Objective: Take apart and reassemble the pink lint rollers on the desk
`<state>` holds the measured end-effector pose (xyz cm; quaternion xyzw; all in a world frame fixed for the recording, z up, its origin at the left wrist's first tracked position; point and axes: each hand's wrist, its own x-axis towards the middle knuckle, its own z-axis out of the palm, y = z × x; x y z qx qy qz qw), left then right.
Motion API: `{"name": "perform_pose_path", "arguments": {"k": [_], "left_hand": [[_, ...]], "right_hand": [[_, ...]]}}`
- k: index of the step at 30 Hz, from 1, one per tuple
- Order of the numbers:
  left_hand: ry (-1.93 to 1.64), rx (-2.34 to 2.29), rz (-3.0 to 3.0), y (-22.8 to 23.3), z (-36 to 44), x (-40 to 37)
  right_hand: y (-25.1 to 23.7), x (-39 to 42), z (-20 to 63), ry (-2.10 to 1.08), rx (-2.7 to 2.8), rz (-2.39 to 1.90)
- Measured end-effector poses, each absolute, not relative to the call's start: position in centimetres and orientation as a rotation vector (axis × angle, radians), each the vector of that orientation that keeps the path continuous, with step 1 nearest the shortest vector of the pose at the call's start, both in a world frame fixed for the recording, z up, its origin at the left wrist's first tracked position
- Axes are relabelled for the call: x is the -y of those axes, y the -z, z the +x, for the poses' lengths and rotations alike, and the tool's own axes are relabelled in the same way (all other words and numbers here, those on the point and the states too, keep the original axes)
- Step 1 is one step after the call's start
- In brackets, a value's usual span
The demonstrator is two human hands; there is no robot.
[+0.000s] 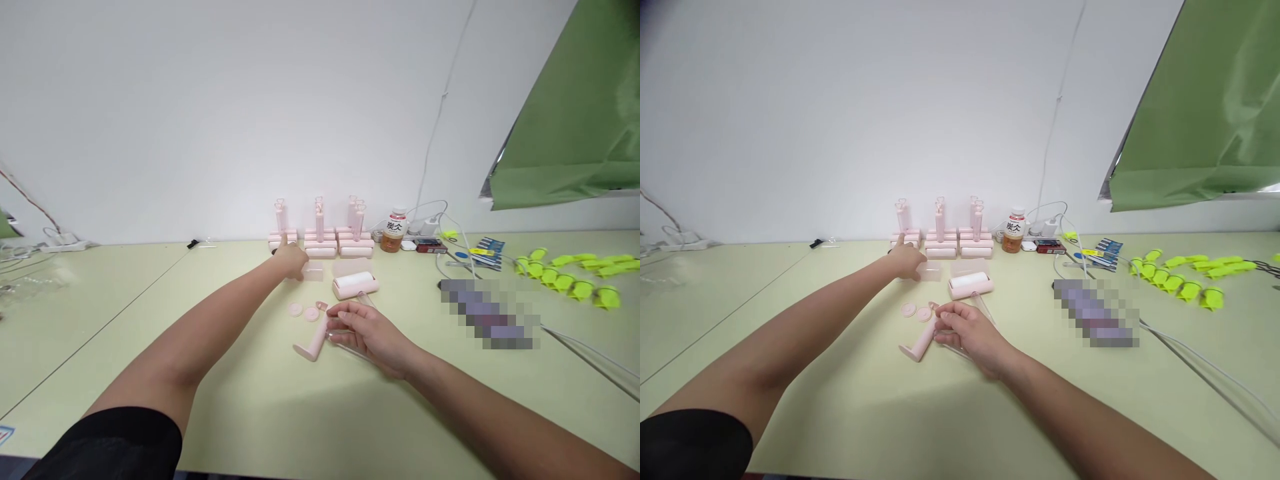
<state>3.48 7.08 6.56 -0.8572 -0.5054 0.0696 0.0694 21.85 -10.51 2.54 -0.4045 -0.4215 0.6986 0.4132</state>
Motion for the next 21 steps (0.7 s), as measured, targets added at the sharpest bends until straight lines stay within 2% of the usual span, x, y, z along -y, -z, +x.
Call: {"name": "perform_pose_path", "arguments": {"k": [10,16,21], "left_hand": [[-0.150,1.423,-2.541,-6.8,1.9,-6.2],[0.265,1.282,-2.614,-5.4,3.1,0.1],[0.338,1.411,-2.729,-3.3,2.4,5.0]], "right_hand": [[-2.3,10.4,22.0,-1.759,1.057,-1.015],[-2.6,10.6,21.9,-1.768,1.053,-1.021],[-2.7,10.7,21.9,-1.775,1.053,-1.019]]}}
